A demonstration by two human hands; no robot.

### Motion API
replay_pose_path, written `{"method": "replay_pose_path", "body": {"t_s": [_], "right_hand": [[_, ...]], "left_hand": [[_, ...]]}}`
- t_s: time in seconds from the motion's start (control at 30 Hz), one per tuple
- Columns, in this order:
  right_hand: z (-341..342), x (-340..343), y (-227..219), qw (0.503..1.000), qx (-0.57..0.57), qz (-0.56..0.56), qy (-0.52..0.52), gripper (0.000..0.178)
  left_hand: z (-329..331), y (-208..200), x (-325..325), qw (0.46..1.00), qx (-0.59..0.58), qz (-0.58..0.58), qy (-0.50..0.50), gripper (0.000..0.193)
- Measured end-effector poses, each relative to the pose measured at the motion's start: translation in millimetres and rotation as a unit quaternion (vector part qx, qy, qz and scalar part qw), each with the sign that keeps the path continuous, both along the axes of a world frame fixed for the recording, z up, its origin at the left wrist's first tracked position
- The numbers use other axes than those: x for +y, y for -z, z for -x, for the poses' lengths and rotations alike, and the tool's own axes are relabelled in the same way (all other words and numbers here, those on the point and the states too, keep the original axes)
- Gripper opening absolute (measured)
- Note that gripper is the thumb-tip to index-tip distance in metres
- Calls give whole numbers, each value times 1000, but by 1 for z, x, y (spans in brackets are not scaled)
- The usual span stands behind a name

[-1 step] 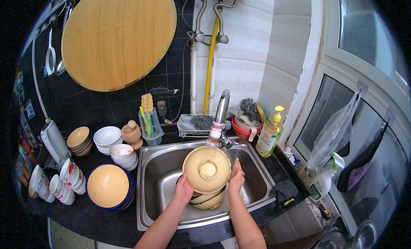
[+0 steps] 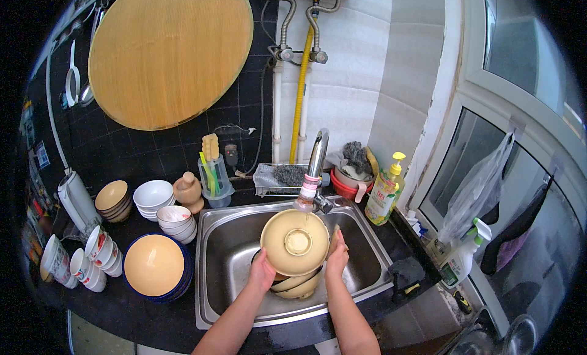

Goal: The person washes several bowls in a kitchen sink using a sponge and running water. They scrub the inside and outside of each bowl, rinse it thoroughly, and place it on a stack of clean dishes to the left of the sink.

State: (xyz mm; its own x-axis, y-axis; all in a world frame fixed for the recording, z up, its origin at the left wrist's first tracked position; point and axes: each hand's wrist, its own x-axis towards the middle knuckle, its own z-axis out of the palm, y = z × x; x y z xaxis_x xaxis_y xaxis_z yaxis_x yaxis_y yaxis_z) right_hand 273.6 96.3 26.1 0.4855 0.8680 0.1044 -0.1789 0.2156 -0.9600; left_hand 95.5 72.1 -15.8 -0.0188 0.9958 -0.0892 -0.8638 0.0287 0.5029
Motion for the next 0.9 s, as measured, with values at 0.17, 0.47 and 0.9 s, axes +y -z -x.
{"method": "replay_pose_path", "body": {"t_s": [0.17,0.47,0.9], "right_hand": [[3,-7,-10,953,-232,-139,-136,44],[-4,12,-4,971,-189,-61,-135,33],[-22,3,-13,960,-259,-74,-82,36]], "left_hand": [[-4,-6,-4,999,36,-7,-29,37],[-20,6,0,997,-48,32,58,34],[-27,-1,-4,995,-60,11,81,32]]}}
